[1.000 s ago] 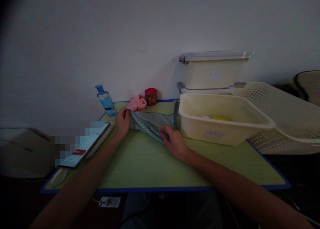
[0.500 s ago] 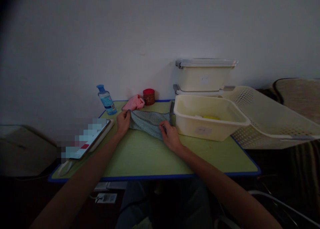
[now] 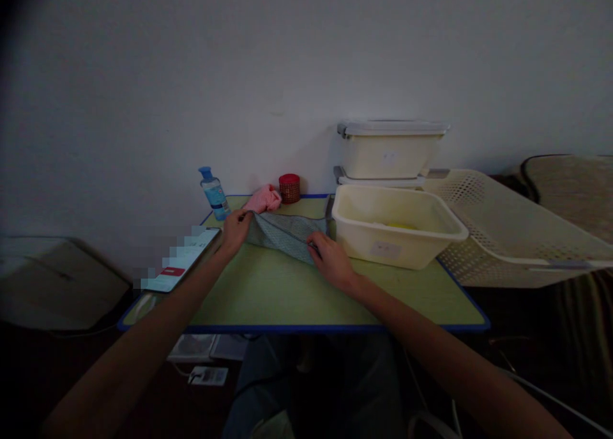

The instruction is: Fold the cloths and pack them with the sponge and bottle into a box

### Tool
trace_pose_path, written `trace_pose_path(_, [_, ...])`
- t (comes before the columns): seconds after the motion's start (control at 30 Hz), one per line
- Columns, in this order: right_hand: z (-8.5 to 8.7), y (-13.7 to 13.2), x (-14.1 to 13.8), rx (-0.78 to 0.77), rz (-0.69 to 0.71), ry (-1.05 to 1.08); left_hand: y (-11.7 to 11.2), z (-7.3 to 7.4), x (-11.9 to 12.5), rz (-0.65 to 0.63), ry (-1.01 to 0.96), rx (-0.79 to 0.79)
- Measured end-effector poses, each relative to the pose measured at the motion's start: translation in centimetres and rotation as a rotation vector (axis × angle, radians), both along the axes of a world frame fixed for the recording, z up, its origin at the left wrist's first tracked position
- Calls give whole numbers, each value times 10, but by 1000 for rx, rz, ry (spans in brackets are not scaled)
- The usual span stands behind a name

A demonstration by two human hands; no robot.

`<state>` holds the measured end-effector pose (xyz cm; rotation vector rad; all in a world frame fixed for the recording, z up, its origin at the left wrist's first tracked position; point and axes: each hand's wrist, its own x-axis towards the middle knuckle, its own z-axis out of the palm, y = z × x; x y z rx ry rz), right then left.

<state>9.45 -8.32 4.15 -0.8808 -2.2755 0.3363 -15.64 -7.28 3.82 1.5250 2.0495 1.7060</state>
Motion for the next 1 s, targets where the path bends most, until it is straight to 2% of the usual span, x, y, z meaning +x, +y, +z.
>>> trace_pose_path(0.1, [30,-9,8,52,58,-40,-3,28,-3,-36,-27,48])
trace_pose_path(0.17, [52,-11,12,172,91,-86,-6,48,-5,-64,-42,91])
trace_pose_path(0.27, [82,-5,18,309,76,-64,-14,77,-6,-67,-54,174])
trace_pose_path(0.33, [99,1,23,374,8,-34,-21,93,-8,-51,-31,285])
trace_pose_path(0.43, [121,6,30,420,-63,-2,-34,111,-12,-68,56,431])
trace_pose_path(0.53, [141,2,34,446,-116,10,-48,122,-16,-93,93,493])
trace_pose_path(0.63, [150,-3,34,472,-186,0,-54,121,-20,-41,109,450])
trace_pose_path(0.77, [140,7,27,387,-174,-129,-45,108,-23,-1,73,196])
trace_pose_path(0.83, [135,16,23,352,-171,-151,-38,106,-24,-13,15,117])
trace_pose_path(0.9, [138,20,18,385,-205,-62,-34,115,-23,-19,-49,158])
trace_pose_path(1.0, [153,9,15,518,-260,184,-46,141,-20,-18,-86,380])
